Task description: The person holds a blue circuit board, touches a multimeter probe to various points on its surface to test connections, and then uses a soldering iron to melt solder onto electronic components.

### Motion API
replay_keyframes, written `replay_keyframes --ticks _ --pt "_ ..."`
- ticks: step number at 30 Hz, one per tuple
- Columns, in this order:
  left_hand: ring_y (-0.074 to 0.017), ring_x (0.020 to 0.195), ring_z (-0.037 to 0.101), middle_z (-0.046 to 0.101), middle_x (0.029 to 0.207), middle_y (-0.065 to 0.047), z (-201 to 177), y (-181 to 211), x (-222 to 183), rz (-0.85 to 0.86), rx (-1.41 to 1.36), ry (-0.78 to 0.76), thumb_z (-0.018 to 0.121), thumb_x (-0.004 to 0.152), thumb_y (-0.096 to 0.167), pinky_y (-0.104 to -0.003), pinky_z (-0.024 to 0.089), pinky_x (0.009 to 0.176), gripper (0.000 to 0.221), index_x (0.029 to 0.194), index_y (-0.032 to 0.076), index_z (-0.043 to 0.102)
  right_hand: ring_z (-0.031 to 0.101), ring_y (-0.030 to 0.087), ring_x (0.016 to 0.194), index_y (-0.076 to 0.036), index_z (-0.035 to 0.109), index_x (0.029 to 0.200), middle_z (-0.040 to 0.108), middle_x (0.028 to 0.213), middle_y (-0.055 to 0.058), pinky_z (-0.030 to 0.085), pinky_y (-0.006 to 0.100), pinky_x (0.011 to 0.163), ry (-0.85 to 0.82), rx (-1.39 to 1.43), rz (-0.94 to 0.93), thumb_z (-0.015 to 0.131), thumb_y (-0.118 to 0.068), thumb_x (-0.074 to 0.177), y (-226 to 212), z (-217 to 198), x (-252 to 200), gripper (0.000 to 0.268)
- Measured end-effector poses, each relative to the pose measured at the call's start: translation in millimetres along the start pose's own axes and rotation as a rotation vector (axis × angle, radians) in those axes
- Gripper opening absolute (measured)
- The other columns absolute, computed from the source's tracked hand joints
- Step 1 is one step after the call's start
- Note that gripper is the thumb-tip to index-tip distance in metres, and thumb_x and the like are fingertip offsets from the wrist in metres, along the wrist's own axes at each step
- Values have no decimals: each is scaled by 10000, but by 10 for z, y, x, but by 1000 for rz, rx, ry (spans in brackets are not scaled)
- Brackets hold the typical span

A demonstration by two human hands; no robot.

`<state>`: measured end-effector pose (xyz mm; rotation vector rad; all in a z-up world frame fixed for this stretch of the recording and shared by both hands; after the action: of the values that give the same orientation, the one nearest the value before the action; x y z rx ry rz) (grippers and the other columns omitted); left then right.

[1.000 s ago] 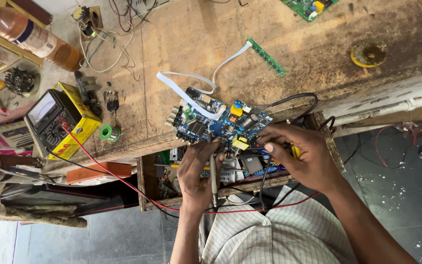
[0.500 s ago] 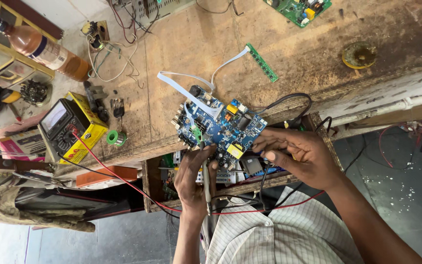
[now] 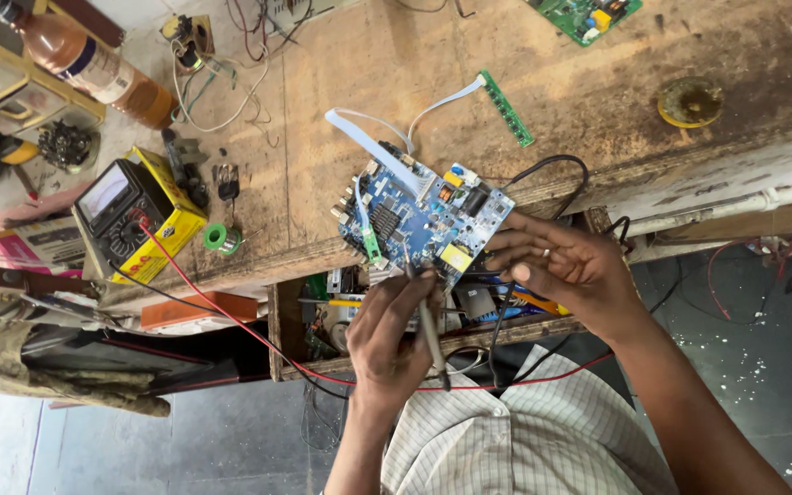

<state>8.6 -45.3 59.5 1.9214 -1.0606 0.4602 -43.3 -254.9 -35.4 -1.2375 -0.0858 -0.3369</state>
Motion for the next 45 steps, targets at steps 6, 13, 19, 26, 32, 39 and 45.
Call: replay_keyframes --ticks 6,13,19,26,32,39,45 --pt "-346 1090 690 706 1159 -157 54 132 133 92 91 -25 850 834 66 -458 552 930 481 1265 14 642 739 270 1093 -43 313 1638 716 1238 228 594 376 959 22 15 60 696 -57 930 -63 4 30 805" --pt "-316 1095 707 707 1180 -124 -20 187 156 75 -36 42 844 853 45 -418 580 942 474 1278 22 636 708 250 1127 26 383 1616 695 1253 199 592 361 955 52 3 32 684 -34 960 -63 7 47 723" --pt "-303 1093 693 688 1188 -121 -52 234 192 91 -57 62 874 878 57 -414 565 937 475 1286 41 632 706 236 1108 32 391 1630 705 1208 191 594 349 924 89 -10 60 688 -52 971 -50 2 38 728" --pt "-310 1107 679 668 1214 -120 -64 219 212 51 -47 56 865 885 61 -389 558 909 479 1303 65 630 716 245 1086 41 408 1614 717 1195 190 600 357 921 102 -27 37 706 -56 967 -41 -14 43 718" --pt "-292 1045 689 693 1186 -113 -60 91 109 -41 -97 36 885 860 92 -393 567 898 500 1284 62 621 666 242 1193 38 451 1600 656 1294 194 592 397 994 84 21 1 709 8 955 -49 2 3 695" --pt "-298 1058 732 711 1176 -158 -190 -142 -163 -116 -80 92 883 808 28 -389 600 872 533 1268 39 615 562 252 1406 24 528 1503 531 1565 146 541 418 1153 -42 -21 -199 667 36 996 -219 239 -43 526" --pt "-287 1054 735 730 1152 -141 -285 -273 -255 -124 -105 141 872 821 -3 -382 591 899 549 1286 45 584 498 275 1493 9 535 1488 481 1600 178 450 434 1239 -110 -68 -176 674 28 980 -291 508 -127 527"
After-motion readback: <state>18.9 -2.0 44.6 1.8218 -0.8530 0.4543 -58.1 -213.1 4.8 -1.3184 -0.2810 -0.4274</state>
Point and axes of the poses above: each hand's wrist, its own x-axis towards the middle knuckle, its own z-axis out of the palm, y = z × x, the point moved 7 cm from there along x, towards the middle knuckle
